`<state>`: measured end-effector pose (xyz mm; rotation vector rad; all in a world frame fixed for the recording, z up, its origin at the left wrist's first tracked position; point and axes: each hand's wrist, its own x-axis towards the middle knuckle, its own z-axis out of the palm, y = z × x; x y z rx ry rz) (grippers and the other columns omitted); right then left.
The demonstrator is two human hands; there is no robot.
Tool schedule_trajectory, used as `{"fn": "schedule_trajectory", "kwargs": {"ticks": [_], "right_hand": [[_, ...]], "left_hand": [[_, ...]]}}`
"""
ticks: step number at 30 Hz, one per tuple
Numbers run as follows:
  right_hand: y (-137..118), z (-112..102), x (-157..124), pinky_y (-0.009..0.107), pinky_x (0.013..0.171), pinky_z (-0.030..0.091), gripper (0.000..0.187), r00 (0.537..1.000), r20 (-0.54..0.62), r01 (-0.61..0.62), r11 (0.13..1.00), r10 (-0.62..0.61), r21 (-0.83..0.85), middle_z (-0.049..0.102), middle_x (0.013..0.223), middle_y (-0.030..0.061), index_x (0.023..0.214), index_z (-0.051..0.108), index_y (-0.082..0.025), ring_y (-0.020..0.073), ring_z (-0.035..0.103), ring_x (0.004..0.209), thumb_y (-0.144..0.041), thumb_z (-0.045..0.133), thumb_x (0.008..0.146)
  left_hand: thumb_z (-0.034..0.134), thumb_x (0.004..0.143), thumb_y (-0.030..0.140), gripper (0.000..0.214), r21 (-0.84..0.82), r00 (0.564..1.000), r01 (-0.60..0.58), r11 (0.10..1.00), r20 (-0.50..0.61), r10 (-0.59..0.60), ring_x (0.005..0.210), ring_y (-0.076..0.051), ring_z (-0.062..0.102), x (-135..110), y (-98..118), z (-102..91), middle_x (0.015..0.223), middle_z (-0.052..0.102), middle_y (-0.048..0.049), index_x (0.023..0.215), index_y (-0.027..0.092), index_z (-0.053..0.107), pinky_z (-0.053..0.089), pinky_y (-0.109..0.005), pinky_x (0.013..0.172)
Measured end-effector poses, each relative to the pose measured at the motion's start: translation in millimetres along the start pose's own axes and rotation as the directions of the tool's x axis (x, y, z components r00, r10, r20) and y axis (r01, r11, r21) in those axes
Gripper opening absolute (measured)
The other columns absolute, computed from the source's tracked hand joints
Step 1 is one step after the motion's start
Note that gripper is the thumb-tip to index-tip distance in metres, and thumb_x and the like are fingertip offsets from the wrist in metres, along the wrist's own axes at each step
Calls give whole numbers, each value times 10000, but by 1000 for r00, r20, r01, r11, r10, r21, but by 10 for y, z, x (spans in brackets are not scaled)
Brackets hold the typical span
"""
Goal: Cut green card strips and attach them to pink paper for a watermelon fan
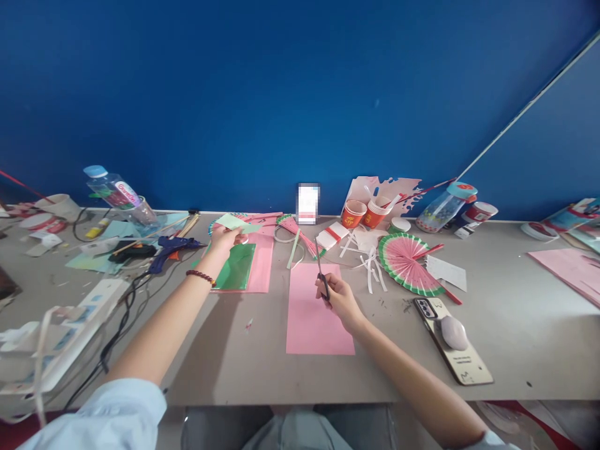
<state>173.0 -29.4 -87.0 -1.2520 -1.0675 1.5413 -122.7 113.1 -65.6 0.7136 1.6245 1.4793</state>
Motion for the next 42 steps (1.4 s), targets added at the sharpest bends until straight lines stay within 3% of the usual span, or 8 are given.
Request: {"fn": "schedule_trajectory", "kwargs": {"ticks": [4, 8, 14, 19, 24, 28, 37, 42], "right_hand": [[1, -8, -1, 215, 431, 244, 388, 1000, -2, 3, 1000, -3, -9, 565, 582, -31, 726, 516, -196, 62, 349, 449, -543, 689, 709], [-7, -13, -5, 221, 431, 248, 398, 1000, -10, -2, 1000, 2, -18, 567, 583, -28, 721, 513, -198, 66, 349, 446, -554, 689, 699], [-32, -2, -38, 221, 449, 252, 378, 1000, 13, -15, 1000, 15, -6, 572, 591, -33, 734, 512, -198, 62, 354, 460, -537, 680, 726], [-36, 17, -67, 218, 448, 244, 386, 999, 34, -30, 999, 30, -14, 575, 597, -35, 748, 506, -196, 58, 345, 459, -550, 661, 742], [-24, 34, -54, 218, 430, 225, 405, 998, 38, -47, 999, 48, -25, 574, 584, -33, 743, 500, -195, 59, 343, 439, -560, 675, 715], [-42, 48, -57, 216, 410, 211, 421, 998, 31, -50, 998, 51, -43, 576, 585, -32, 724, 499, -197, 58, 344, 422, -574, 682, 690], [-8, 30, -43, 216, 420, 234, 394, 998, 47, -33, 998, 36, -56, 576, 590, -34, 726, 496, -196, 57, 356, 433, -551, 668, 725], [18, 19, -31, 217, 428, 236, 391, 998, 50, -42, 998, 45, -52, 575, 590, -40, 726, 495, -199, 57, 359, 434, -547, 673, 724]], "left_hand": [[620, 746, 95, 129, 65, 996, -40, 997, 87, 35, 599, -142, 675, 73, -86, 81, 663, 665, -60, 683, 142, 518, 537, -243, 591], [588, 797, 215, 140, 227, 988, -81, 971, 150, 47, 566, -149, 653, 134, -73, 59, 648, 672, -79, 679, 145, 560, 512, -243, 548], [698, 656, 331, 170, 522, 968, -214, 826, 229, 106, 561, -191, 614, 66, 114, -387, 587, 653, -44, 616, 173, 648, 430, -257, 515], [666, 659, 494, 404, 852, 922, -387, 352, 351, 162, 850, -260, 651, -27, 100, -817, 928, 712, -83, 924, 190, 683, 463, -292, 689], [651, 697, 457, 412, 865, 880, -465, 191, 426, 211, 880, -258, 636, -18, -18, -986, 958, 694, -94, 1019, 201, 648, 446, -281, 689], [691, 667, 407, 281, 843, 857, -505, 187, 464, 224, 776, -240, 635, -17, -61, -1004, 850, 688, -62, 886, 235, 659, 414, -269, 621], [721, 579, 344, 228, 810, 900, -430, 400, 423, 110, 792, -233, 629, -18, -108, -1025, 779, 671, -33, 717, 216, 591, 437, -267, 660], [697, 600, 276, 270, 815, 907, -418, 400, 394, 147, 791, -231, 645, -156, -25, -1006, 847, 683, -37, 848, 226, 603, 444, -275, 674]]}}
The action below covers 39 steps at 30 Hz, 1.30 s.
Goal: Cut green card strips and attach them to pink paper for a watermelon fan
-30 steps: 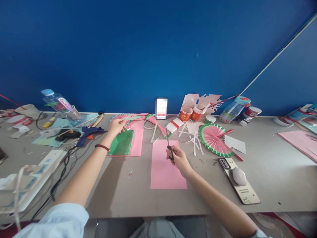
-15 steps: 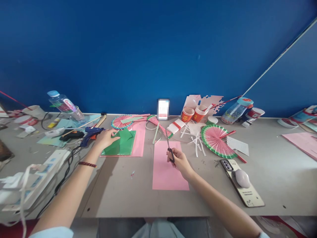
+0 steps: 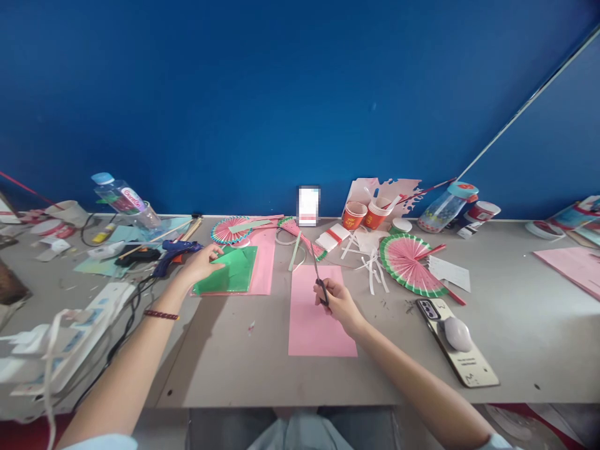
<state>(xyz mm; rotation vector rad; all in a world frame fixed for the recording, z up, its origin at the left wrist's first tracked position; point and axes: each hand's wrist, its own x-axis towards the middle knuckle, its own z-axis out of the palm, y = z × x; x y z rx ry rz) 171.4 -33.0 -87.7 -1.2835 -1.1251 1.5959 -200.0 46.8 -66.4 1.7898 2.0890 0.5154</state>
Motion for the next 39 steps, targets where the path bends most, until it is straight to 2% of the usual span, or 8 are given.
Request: {"fn": "schedule_trajectory", "kwargs": {"ticks": [6, 13, 19, 22, 25, 30, 34, 39], "right_hand": [[-2, 5, 0, 221, 456, 282, 402, 999, 0, 47, 999, -47, -5, 598, 643, -12, 730, 512, -203, 110, 493, 543, -524, 741, 651], [26, 6, 0, 264, 600, 409, 366, 979, -26, 199, 976, -202, -87, 627, 774, 2, 794, 539, -216, 140, 543, 688, -414, 793, 620], [14, -4, -24, 271, 641, 446, 375, 965, 93, 251, 967, -247, -35, 650, 916, 31, 866, 544, -225, 149, 577, 766, -382, 794, 636], [-17, 18, -64, 270, 610, 450, 379, 945, 257, 197, 980, -200, 39, 655, 862, 32, 881, 528, -221, 146, 584, 715, -381, 786, 655], [-51, 51, -110, 284, 645, 463, 368, 933, 300, 205, 979, -197, 8, 654, 823, 25, 853, 523, -218, 161, 610, 743, -370, 791, 651], [-63, 71, -145, 287, 671, 464, 339, 913, 351, 236, 971, -209, -34, 634, 818, 9, 826, 519, -219, 140, 595, 723, -359, 780, 661], [-32, 66, -115, 258, 607, 431, 367, 919, 350, 189, 982, -181, 13, 596, 745, -20, 803, 496, -223, 114, 539, 641, -347, 797, 633], [-35, 52, -57, 226, 535, 377, 399, 965, 234, 99, 990, -121, 102, 546, 712, -40, 761, 471, -219, 97, 487, 601, -321, 814, 584]], "left_hand": [[706, 599, 226, 206, -155, 975, -181, 971, 100, 197, 814, -243, 654, -262, 493, -148, 868, 720, -21, 799, 268, 682, 457, -258, 660], [570, 751, 247, 285, 154, 930, -356, 922, 150, 334, 908, -295, 636, -642, 1110, -401, 1075, 702, -34, 1002, 323, 682, 425, -290, 630], [529, 767, 233, 235, -71, 761, -502, 862, 437, 480, 851, -248, 628, -855, 1483, -290, 960, 716, -24, 905, 329, 693, 408, -288, 663], [552, 718, 201, 209, -212, 679, -535, 818, 469, 566, 700, -215, 619, -901, 1560, -97, 788, 703, -18, 834, 306, 690, 390, -280, 595], [547, 681, 156, 165, -187, 610, -599, 779, 523, 595, 560, -185, 573, -933, 1633, 70, 650, 651, -11, 701, 279, 656, 370, -287, 537], [555, 656, 104, 253, -212, 521, -659, 722, 564, 641, 774, -243, 643, -920, 1737, 183, 834, 710, -33, 780, 282, 685, 422, -328, 615], [588, 668, 141, 279, -204, 557, -598, 775, 589, 586, 820, -244, 647, -852, 1714, 130, 916, 720, -28, 855, 305, 715, 432, -319, 639], [650, 674, 230, 192, -347, 738, -379, 858, 446, 506, 737, -198, 625, -652, 1535, -7, 829, 707, -17, 842, 292, 720, 423, -260, 587]]}}
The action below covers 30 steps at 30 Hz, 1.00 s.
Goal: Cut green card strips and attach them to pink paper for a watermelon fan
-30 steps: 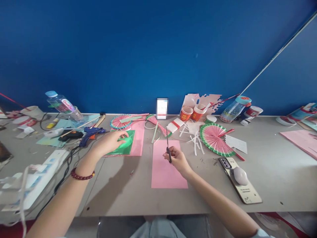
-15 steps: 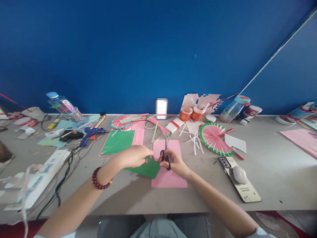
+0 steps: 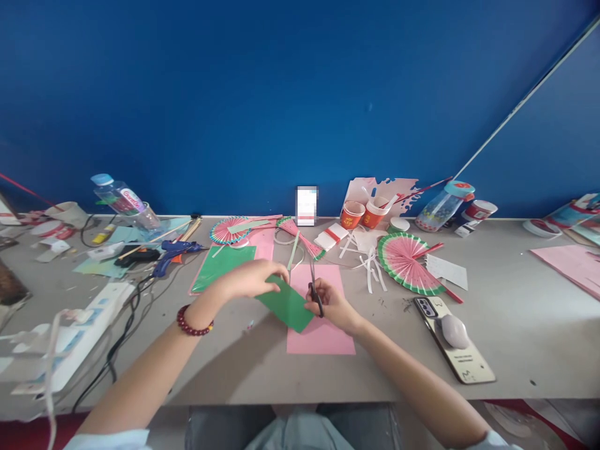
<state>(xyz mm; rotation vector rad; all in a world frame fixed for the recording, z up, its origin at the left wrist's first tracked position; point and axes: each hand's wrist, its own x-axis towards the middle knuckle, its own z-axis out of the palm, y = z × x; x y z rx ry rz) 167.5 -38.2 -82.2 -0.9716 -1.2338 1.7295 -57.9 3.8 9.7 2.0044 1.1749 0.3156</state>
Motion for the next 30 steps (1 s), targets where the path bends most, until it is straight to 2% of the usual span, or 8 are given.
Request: {"fn": "schedule_trajectory", "kwargs": {"ticks": [2, 5, 7, 13, 16, 19, 26, 30], "right_hand": [[-19, -11, 11, 221, 523, 366, 400, 999, -47, -11, 999, 13, 38, 537, 724, -40, 762, 473, -220, 98, 483, 607, -322, 814, 580], [-54, -21, 15, 222, 519, 361, 389, 992, -125, 0, 997, 10, 76, 536, 750, -36, 770, 478, -220, 98, 471, 615, -326, 807, 590], [-76, -22, 15, 226, 514, 354, 387, 980, -195, 41, 995, -22, 92, 531, 742, -35, 771, 479, -221, 96, 454, 603, -335, 803, 593], [-90, -29, 31, 224, 522, 363, 368, 926, -331, 202, 979, -181, 29, 535, 754, -23, 772, 488, -220, 110, 466, 640, -328, 796, 603], [-60, -54, 45, 214, 505, 368, 387, 918, -341, 224, 974, -201, 29, 543, 768, -24, 784, 495, -214, 106, 474, 641, -314, 810, 582], [-24, -71, 59, 213, 495, 379, 388, 926, -329, 214, 976, -187, 49, 537, 749, -42, 788, 498, -211, 88, 460, 592, -300, 814, 582], [12, -44, 74, 210, 460, 361, 416, 959, -278, 73, 997, -60, 35, 540, 643, -68, 771, 457, -207, 68, 454, 490, -343, 809, 598], [-23, -27, 37, 227, 441, 386, 422, 988, -155, -15, 1000, 14, -5, 531, 580, -73, 796, 432, -209, 80, 472, 438, -450, 753, 666]], "left_hand": [[664, 695, 272, 165, -120, 984, 14, 993, -177, -35, 739, -185, 611, 46, -115, -54, 813, 684, -26, 853, 268, 712, 437, -251, 592], [680, 717, 316, 238, -311, 841, -37, 950, -523, -139, 794, -173, 616, 153, -275, 8, 893, 659, -52, 936, 222, 665, 474, -246, 630], [676, 739, 403, 362, -471, 779, -70, 879, -576, -247, 739, -157, 622, 217, -348, 143, 925, 644, -65, 1034, 203, 611, 488, -248, 597], [716, 692, 526, 597, -802, 891, -24, 596, -288, -351, 777, -164, 643, 246, -370, 685, 963, 664, -79, 1169, 211, 546, 517, -271, 660], [684, 731, 521, 433, -819, 973, 1, 573, -132, -191, 758, -170, 633, 214, -305, 881, 891, 690, -84, 964, 156, 660, 499, -276, 694], [726, 693, 489, 387, -813, 957, -44, 581, -200, -209, 733, -177, 619, 208, -256, 997, 801, 696, -71, 849, 137, 683, 488, -282, 689], [684, 737, 475, 326, -628, 748, -248, 738, -608, -266, 535, -91, 451, 197, -289, 1037, 565, 513, 41, 701, 159, 617, 373, -201, 508], [658, 772, 454, 308, -584, 640, -286, 759, -706, -302, 520, -77, 410, 136, -269, 994, 558, 441, 55, 691, 168, 577, 370, -183, 485]]}}
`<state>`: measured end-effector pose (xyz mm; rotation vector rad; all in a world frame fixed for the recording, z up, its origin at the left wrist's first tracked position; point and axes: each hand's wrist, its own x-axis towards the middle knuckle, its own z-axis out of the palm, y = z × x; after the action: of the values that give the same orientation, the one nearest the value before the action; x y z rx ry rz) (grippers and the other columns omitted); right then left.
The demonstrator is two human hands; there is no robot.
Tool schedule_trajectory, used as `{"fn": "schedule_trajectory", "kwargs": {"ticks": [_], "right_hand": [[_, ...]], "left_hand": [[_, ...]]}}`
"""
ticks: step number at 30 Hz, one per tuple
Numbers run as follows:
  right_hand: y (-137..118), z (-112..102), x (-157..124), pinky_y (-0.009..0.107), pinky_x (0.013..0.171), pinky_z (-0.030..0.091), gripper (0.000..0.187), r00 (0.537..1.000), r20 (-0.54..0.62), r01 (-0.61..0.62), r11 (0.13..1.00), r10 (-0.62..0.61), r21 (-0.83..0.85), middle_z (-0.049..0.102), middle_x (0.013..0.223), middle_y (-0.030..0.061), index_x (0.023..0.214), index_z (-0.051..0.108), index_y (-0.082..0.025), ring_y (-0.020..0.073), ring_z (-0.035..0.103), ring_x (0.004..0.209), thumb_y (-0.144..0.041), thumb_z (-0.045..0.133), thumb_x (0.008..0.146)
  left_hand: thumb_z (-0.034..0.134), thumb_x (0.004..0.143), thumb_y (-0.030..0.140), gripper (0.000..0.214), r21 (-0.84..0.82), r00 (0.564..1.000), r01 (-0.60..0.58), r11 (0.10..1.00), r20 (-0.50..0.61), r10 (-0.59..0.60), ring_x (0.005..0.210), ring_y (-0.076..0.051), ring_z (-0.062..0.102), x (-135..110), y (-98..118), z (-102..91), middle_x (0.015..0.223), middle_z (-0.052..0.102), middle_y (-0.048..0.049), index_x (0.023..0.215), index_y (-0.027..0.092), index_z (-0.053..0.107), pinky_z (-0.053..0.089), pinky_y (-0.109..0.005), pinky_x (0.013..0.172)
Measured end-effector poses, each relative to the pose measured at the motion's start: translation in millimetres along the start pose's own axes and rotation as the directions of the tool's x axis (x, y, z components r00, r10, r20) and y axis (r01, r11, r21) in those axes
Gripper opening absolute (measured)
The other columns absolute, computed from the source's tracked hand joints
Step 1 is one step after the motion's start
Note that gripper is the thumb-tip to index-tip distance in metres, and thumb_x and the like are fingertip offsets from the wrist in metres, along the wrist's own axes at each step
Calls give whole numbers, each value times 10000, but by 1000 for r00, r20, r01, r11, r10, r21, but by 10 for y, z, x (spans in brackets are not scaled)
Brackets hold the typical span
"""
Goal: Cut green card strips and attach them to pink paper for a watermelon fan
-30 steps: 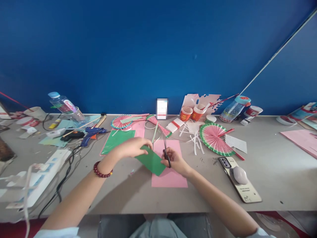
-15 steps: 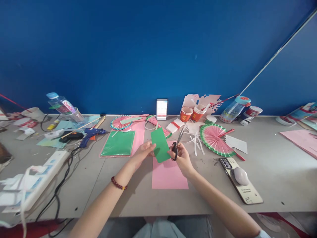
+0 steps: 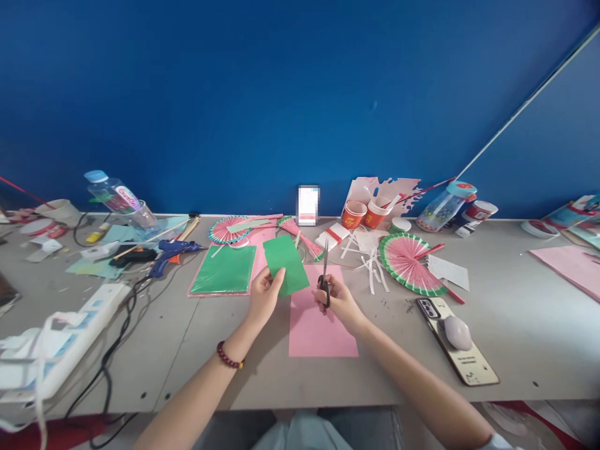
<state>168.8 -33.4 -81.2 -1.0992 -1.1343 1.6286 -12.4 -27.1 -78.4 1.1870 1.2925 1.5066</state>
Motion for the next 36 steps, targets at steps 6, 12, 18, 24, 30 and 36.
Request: {"fn": "schedule_trajectory", "kwargs": {"ticks": [6, 12, 18, 24, 30, 36], "right_hand": [[44, 55, -84, 221, 425, 391, 419, 962, 269, -34, 995, 57, -89, 548, 651, -44, 860, 401, -210, 99, 533, 501, -583, 583, 799], [230, 45, -57, 212, 424, 374, 458, 924, 377, -17, 992, 63, -124, 532, 682, -41, 931, 405, -209, 83, 494, 507, -608, 585, 795], [227, 26, -55, 199, 411, 351, 494, 913, 404, -18, 996, 52, -87, 515, 698, -39, 927, 391, -216, 85, 493, 523, -637, 597, 769], [219, 28, -54, 186, 397, 342, 455, 922, 380, -31, 992, 75, -121, 503, 674, -48, 929, 401, -219, 80, 477, 507, -602, 602, 785], [226, 13, -44, 176, 382, 336, 408, 930, 358, -32, 990, 80, -136, 481, 652, -59, 921, 416, -216, 75, 466, 494, -564, 595, 804], [246, 13, -49, 172, 383, 331, 366, 934, 345, -48, 990, 92, -133, 464, 640, -70, 911, 420, -224, 72, 455, 494, -516, 613, 806]], "left_hand": [[659, 770, 454, 356, -85, 996, -3, 996, -86, -4, 462, -66, 411, -70, 86, -12, 542, 396, 74, 638, 190, 461, 433, -179, 430], [661, 758, 486, 356, -139, 994, -1, 990, -109, -14, 399, -78, 472, -59, 136, -20, 510, 442, 78, 658, 192, 485, 452, -198, 380], [671, 752, 491, 362, -149, 984, -3, 989, -174, -23, 385, -63, 438, 9, 68, -46, 485, 427, 87, 651, 186, 505, 466, -190, 389], [665, 756, 488, 330, -153, 991, 6, 988, -134, -26, 417, -75, 483, 19, 25, -35, 541, 503, 62, 707, 181, 554, 442, -186, 383], [674, 749, 487, 326, -146, 991, 13, 989, -130, -33, 421, -75, 484, 23, -1, -30, 550, 504, 60, 723, 179, 570, 421, -176, 359], [674, 752, 483, 325, -141, 992, 16, 990, -122, -33, 410, -72, 476, 19, 25, -31, 542, 503, 61, 710, 179, 568, 420, -177, 359]]}}
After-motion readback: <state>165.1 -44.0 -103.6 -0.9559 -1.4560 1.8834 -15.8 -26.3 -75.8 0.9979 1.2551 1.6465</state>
